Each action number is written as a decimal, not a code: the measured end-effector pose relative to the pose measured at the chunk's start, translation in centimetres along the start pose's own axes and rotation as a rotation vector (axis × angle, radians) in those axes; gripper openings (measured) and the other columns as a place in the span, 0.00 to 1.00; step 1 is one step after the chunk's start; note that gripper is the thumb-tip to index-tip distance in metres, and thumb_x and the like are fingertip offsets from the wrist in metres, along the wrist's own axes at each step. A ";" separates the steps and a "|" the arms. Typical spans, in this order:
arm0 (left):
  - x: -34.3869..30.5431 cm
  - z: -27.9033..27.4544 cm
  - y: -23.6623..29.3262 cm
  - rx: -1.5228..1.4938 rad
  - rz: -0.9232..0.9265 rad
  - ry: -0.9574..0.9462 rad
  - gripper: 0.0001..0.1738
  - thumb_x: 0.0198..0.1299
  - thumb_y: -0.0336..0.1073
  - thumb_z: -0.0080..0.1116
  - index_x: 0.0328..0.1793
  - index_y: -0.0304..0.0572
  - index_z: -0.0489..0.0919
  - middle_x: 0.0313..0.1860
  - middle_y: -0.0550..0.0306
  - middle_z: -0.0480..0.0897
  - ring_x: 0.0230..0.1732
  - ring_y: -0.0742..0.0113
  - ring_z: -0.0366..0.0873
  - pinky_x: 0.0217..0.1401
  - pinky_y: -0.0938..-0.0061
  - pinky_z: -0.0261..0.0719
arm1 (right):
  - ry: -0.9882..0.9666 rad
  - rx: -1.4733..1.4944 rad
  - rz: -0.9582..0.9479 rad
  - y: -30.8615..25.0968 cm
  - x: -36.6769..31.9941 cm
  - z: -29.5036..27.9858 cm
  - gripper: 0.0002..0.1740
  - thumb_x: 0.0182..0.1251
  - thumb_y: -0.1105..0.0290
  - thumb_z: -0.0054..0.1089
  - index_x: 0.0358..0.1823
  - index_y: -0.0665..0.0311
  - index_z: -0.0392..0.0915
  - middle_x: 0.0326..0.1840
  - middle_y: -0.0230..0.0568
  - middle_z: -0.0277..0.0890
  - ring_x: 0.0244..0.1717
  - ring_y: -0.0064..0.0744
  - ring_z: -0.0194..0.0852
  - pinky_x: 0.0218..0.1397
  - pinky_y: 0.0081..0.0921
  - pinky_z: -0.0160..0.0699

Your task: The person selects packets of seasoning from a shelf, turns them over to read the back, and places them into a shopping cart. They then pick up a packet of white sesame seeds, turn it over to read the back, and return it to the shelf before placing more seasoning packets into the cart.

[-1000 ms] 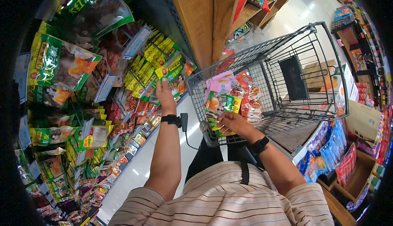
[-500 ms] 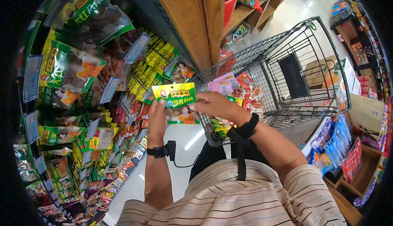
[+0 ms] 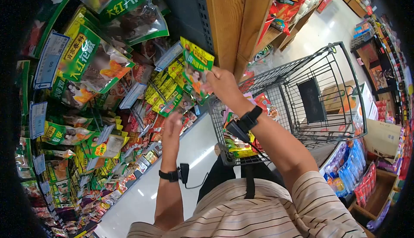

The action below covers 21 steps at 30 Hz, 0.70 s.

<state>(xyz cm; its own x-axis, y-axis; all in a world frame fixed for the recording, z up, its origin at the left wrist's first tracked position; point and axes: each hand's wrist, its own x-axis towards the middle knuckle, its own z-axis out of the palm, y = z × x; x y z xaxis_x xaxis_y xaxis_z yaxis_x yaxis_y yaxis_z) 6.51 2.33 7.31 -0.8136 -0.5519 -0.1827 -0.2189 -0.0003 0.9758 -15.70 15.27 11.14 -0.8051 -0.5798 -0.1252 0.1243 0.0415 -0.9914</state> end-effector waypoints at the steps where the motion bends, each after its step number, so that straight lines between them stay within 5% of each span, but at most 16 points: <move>1: -0.9 -0.2 -0.7 0.006 -0.006 0.004 0.26 0.73 0.42 0.53 0.72 0.36 0.68 0.66 0.45 0.76 0.66 0.61 0.74 0.69 0.67 0.69 | 0.022 0.001 -0.044 0.4 1.0 0.5 0.16 0.77 0.65 0.49 0.44 0.73 0.78 0.32 0.47 0.84 0.34 0.29 0.87 0.37 0.23 0.85; 11: -4.5 -2.0 -2.2 0.003 -0.109 0.010 0.24 0.73 0.41 0.54 0.71 0.42 0.70 0.63 0.52 0.79 0.59 0.68 0.74 0.67 0.70 0.69 | 0.181 -0.062 -0.168 4.4 8.5 5.2 0.14 0.79 0.67 0.47 0.45 0.74 0.75 0.41 0.47 0.84 0.46 0.34 0.87 0.52 0.27 0.86; 13: -4.5 -2.1 -1.7 0.003 -0.112 0.015 0.23 0.73 0.40 0.53 0.71 0.43 0.70 0.63 0.53 0.79 0.59 0.68 0.74 0.67 0.70 0.69 | 0.276 -0.093 -0.274 5.6 10.4 5.8 0.14 0.76 0.66 0.49 0.39 0.71 0.75 0.33 0.47 0.82 0.35 0.37 0.83 0.42 0.35 0.79; 17: -4.1 -1.9 -0.7 -0.016 -0.099 0.002 0.22 0.74 0.39 0.52 0.70 0.41 0.71 0.63 0.51 0.79 0.62 0.67 0.74 0.68 0.70 0.68 | 0.232 0.000 -0.234 3.7 9.7 6.0 0.15 0.73 0.64 0.49 0.33 0.69 0.74 0.28 0.54 0.78 0.31 0.50 0.81 0.38 0.42 0.75; 21: -1.9 -1.1 1.2 -0.038 -0.063 -0.015 0.22 0.75 0.41 0.50 0.69 0.36 0.71 0.62 0.49 0.79 0.65 0.65 0.73 0.70 0.71 0.66 | 0.293 -0.169 -0.307 3.8 9.2 5.7 0.16 0.73 0.63 0.49 0.34 0.70 0.74 0.33 0.64 0.76 0.38 0.66 0.76 0.40 0.49 0.74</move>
<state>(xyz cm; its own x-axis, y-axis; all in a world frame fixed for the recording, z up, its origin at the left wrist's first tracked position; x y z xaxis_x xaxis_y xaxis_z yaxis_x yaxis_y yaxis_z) 8.37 2.41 8.97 -0.8071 -0.5370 -0.2456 -0.2495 -0.0668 0.9661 -19.38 5.47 6.48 -0.9230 -0.3325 0.1934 -0.2221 0.0501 -0.9737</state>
